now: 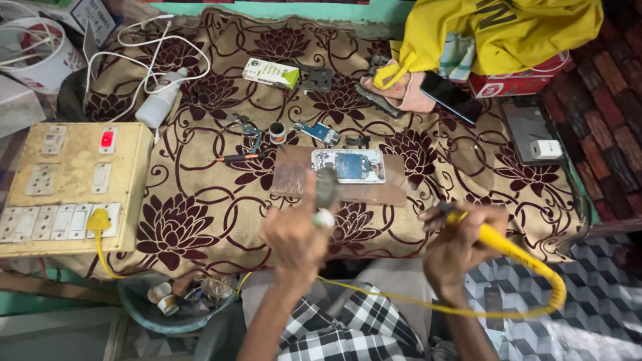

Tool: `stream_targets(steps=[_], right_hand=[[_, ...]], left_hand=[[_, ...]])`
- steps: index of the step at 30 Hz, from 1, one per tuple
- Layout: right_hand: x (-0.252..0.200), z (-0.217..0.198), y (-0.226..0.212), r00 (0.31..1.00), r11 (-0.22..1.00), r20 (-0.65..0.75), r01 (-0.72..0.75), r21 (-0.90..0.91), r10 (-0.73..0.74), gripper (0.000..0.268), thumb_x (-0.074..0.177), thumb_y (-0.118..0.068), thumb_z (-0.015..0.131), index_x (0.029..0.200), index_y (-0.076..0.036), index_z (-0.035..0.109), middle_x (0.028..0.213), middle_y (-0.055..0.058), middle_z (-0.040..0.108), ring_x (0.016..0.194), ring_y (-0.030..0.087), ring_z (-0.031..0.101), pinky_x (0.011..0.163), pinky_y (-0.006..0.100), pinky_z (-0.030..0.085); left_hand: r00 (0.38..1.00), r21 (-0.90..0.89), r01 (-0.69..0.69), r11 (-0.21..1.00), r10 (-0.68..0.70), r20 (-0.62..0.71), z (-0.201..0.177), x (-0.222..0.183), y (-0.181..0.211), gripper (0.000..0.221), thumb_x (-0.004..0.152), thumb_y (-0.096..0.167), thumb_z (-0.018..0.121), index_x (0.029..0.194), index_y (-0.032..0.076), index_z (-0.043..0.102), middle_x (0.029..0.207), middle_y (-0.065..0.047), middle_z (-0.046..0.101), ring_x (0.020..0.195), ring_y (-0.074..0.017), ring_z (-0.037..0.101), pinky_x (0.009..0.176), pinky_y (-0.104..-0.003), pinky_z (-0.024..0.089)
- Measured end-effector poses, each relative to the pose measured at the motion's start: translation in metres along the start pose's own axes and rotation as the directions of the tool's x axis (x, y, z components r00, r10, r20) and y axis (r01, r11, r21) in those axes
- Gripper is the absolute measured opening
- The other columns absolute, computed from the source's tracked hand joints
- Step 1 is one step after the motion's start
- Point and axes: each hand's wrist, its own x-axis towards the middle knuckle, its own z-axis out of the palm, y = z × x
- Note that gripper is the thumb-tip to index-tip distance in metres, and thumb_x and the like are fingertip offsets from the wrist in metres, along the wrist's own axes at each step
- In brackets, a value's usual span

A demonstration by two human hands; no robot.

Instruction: The person solders a disassembled smartphone circuit board using a soldering iron and solder wire. They repeatedly apply solder to various points on the board and clean the iron tip on a sponge.

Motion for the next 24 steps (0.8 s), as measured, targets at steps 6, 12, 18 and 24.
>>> stream_targets(steps=[6,12,18,24], right_hand=[[0.015,-0.029,0.019,0.972,0.971,0.001,-0.234,0.049,0.234,0.036,0.113,-0.034,0.056,0.131,-0.003,0.049,0.091,0.01,0.063,0.076,0.019,0.068,0.066,0.029,0.057],[0.002,-0.049,0.053,0.967,0.968,0.09,-0.229,-0.105,0.239,0.038,0.109,-0.031,0.062,0.13,-0.002,0.048,0.093,0.009,0.063,0.079,0.016,0.065,0.071,0.03,0.058],[-0.008,-0.062,0.076,0.984,0.927,0.034,-0.155,-0.342,0.177,0.029,0.112,-0.028,0.057,0.119,0.0,0.05,0.083,0.009,0.065,0.07,0.016,0.065,0.07,0.028,0.054],[-0.006,-0.059,0.086,0.97,0.955,-0.033,-0.243,-0.171,0.241,0.029,0.113,-0.029,0.055,0.121,-0.005,0.041,0.083,0.007,0.06,0.067,0.017,0.065,0.067,0.03,0.057]], left_hand=[[0.854,0.111,0.417,0.902,-0.431,0.291,0.022,0.016,-0.041,0.068,0.073,0.058,0.087,0.115,0.005,0.077,0.053,-0.008,0.063,0.041,-0.0204,0.057,0.043,-0.039,0.045],[0.757,0.246,0.484,0.84,-0.542,0.364,0.027,0.031,-0.043,0.077,0.063,0.06,0.092,0.117,0.008,0.074,0.07,-0.017,0.071,0.063,-0.0342,0.07,0.054,-0.05,0.051],[0.712,0.096,0.575,0.812,-0.555,0.43,0.023,0.037,-0.048,0.128,0.059,0.053,0.094,0.151,-0.008,0.03,0.068,-0.012,0.072,0.062,-0.0283,0.071,0.056,-0.042,0.053],[0.723,0.005,0.549,0.836,-0.478,0.499,0.009,0.013,-0.04,0.087,0.065,0.049,0.09,0.131,0.003,0.056,0.065,-0.004,0.072,0.051,-0.0174,0.065,0.054,-0.034,0.051]])
